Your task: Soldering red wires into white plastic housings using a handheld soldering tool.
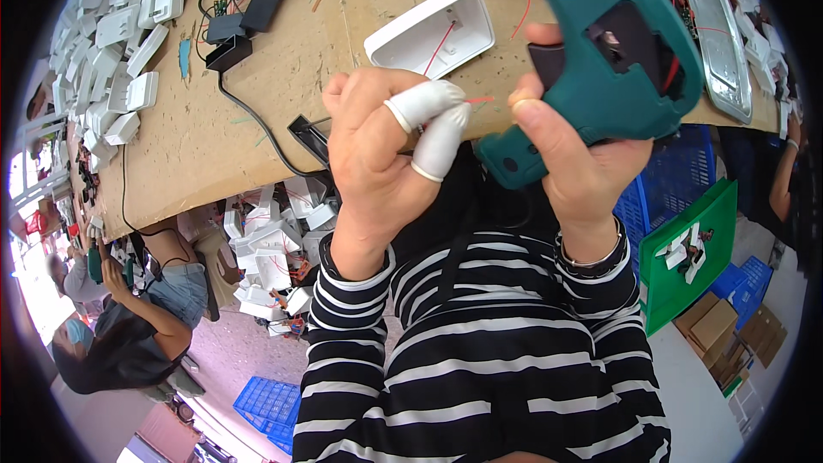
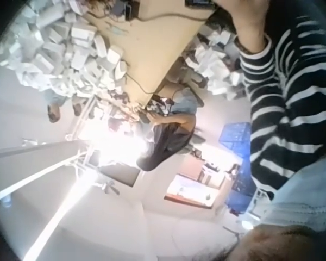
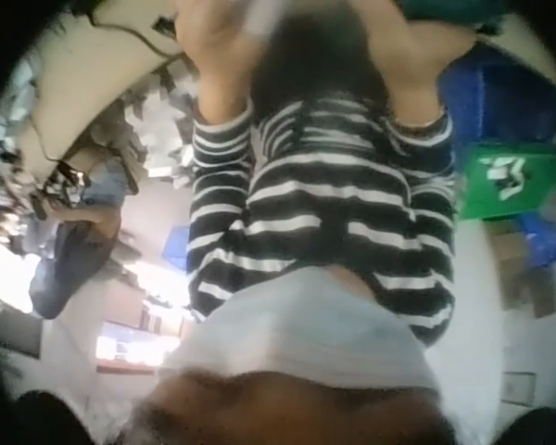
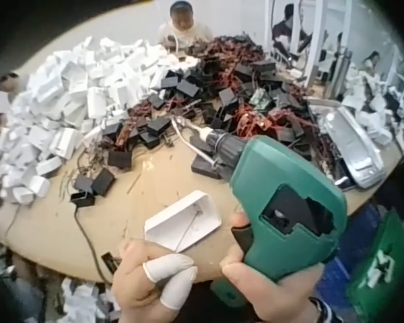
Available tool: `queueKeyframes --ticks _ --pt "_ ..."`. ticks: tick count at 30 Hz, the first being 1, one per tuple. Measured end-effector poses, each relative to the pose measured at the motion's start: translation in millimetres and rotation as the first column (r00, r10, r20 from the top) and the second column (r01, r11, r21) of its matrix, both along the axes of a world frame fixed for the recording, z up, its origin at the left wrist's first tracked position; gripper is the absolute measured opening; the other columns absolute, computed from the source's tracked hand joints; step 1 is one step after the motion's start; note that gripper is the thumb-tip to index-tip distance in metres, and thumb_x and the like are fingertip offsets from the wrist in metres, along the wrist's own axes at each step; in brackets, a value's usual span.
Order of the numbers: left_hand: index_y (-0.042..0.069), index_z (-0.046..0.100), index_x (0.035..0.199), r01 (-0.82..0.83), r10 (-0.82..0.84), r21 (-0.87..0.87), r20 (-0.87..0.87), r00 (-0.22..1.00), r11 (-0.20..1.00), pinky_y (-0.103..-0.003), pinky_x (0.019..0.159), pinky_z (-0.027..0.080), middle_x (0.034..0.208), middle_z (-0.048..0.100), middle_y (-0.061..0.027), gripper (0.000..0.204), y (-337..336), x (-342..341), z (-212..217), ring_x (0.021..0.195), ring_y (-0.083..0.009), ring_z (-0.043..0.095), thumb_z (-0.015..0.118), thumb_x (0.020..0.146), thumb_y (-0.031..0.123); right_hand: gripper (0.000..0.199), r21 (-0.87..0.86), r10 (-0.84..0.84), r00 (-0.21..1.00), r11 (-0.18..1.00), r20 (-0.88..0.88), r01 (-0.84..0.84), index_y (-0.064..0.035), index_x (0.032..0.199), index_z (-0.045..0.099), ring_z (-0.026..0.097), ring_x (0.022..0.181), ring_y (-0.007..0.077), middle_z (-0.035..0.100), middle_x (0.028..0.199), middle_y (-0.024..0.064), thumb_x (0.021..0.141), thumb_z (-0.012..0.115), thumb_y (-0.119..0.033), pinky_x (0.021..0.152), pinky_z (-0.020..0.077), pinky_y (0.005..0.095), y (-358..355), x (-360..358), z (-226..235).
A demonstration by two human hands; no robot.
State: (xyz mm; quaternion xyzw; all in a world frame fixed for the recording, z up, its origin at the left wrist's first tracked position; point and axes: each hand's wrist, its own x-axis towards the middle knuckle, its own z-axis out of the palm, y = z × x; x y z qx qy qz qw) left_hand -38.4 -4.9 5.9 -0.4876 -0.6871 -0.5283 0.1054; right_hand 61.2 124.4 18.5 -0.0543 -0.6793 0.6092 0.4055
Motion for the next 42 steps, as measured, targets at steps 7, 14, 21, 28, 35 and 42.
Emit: queueKeyframes --ticks 7,14,21,28,35,42 --pt "0.008 0.063 0.076 -0.329 0.311 -0.064 -0.197 0.93 0.942 -0.033 0.071 0.027 0.084 0.057 -0.0027 0.016 13 0 1 0.072 -0.0161 0.049 0.071 0.063 0.007 0.055 0.018 -0.114 0.993 0.993 0.008 0.114 0.0044 0.119 0.04 0.056 0.066 0.0151 0.055 0.104 0.0225 0.068 0.06 0.007 0.058 0.0467 0.0245 16 30 16" --pt "0.006 0.06 0.066 -0.495 0.42 -0.156 -0.351 0.837 0.855 -0.043 0.085 0.028 0.094 0.058 -0.0057 0.006 37 -6 7 0.083 -0.0201 0.053 0.064 0.061 0.005 0.049 0.119 -0.165 0.98 0.981 0.114 0.152 0.0115 0.112 0.043 0.054 0.062 0.0146 0.055 0.097 0.02 0.066 0.06 0.005 0.058 0.0436 0.023 29 74 23" --pt "0.004 0.06 0.065 -0.532 0.451 -0.185 -0.347 0.822 0.826 -0.047 0.091 0.027 0.092 0.06 -0.0034 0.003 47 -10 -3 0.082 -0.0189 0.055 0.062 0.063 0.004 0.052 0.115 -0.065 0.946 0.993 0.317 0.03 0.0102 0.112 0.044 0.055 0.065 0.0166 0.054 0.1 0.0206 0.064 0.062 0.004 0.058 0.0454 0.0258 37 116 13" --pt "0.002 0.059 0.063 -0.566 0.479 -0.174 -0.372 0.795 0.806 -0.043 0.086 0.03 0.086 0.058 -0.0039 0.004 54 -10 -5 0.076 -0.0201 0.053 0.059 0.06 0.002 0.055 0.112 0.14 0.887 0.971 0.44 -0.209 0.0068 0.119 0.041 0.057 0.072 0.0182 0.052 0.113 0.0213 0.067 0.06 0.011 0.063 0.0476 0.0294 42 130 6" --pt "-0.001 0.058 0.063 -0.548 0.489 -0.165 -0.295 0.821 0.82 -0.037 0.076 0.037 0.086 0.058 -0.0079 0.005 58 -10 -9 0.078 -0.023 0.052 0.058 0.058 0.0 0.054 0.12 0.198 0.846 0.949 0.495 -0.293 0.0076 0.119 0.042 0.057 0.072 0.0173 0.053 0.113 0.0186 0.069 0.059 0.011 0.065 0.0475 0.0303 44 131 6" --pt "-0.004 0.059 0.065 -0.53 0.483 -0.121 -0.285 0.828 0.839 -0.035 0.071 0.041 0.086 0.057 -0.0119 0.007 64 -9 -11 0.077 -0.027 0.051 0.059 0.058 -0.002 0.051 0.136 0.208 0.814 0.934 0.542 -0.329 0.0079 0.118 0.043 0.057 0.073 0.0173 0.053 0.112 0.0174 0.069 0.059 0.012 0.066 0.0471 0.0291 44 137 0"
